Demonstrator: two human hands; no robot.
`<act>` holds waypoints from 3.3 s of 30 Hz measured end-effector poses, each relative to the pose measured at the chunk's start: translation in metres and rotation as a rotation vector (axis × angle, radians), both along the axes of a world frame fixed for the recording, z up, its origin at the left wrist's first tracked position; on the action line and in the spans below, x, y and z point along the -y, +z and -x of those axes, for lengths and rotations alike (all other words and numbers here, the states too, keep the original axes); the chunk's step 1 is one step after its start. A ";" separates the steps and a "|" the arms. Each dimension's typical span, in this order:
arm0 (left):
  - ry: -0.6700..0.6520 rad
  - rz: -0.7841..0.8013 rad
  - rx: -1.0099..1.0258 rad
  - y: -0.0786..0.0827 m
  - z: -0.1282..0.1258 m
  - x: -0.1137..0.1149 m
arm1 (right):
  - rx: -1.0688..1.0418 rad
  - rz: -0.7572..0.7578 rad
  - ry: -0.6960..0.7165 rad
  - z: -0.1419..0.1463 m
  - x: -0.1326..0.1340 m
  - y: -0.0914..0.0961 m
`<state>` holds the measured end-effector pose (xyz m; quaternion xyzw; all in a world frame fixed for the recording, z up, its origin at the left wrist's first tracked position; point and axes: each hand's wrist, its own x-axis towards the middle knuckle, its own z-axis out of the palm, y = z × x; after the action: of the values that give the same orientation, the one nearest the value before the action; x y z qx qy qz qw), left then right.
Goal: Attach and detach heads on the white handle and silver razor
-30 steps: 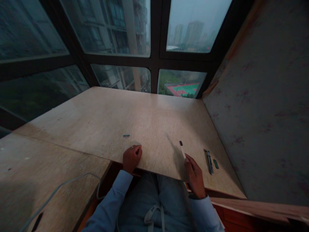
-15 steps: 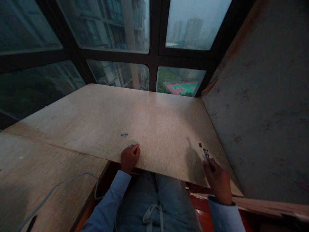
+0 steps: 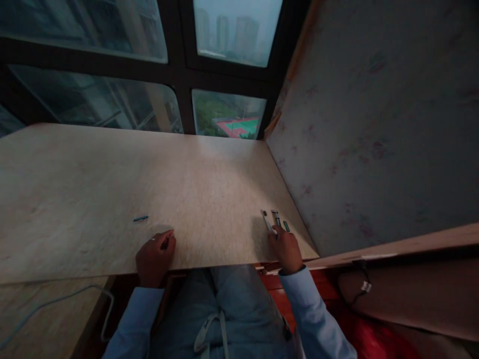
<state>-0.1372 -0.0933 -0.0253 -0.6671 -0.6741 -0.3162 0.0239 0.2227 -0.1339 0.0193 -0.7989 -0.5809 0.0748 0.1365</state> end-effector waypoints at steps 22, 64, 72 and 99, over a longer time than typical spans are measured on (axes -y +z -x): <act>-0.010 -0.072 -0.031 0.000 0.000 0.001 | 0.105 0.317 0.082 0.014 -0.028 0.031; -0.069 0.240 -0.029 0.019 0.087 -0.065 | -0.186 -0.243 0.354 0.072 0.005 -0.036; -0.121 0.241 -0.027 0.023 0.088 -0.071 | -0.210 -0.265 0.352 0.073 0.005 -0.036; -0.392 0.077 0.455 0.010 -0.106 -0.050 | -0.330 -0.235 0.272 0.076 0.003 -0.027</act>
<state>-0.0312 -0.0437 -0.0149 -0.6969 -0.5323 -0.4301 -0.2145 0.1470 -0.1367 -0.0079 -0.6691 -0.6577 0.1539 0.3101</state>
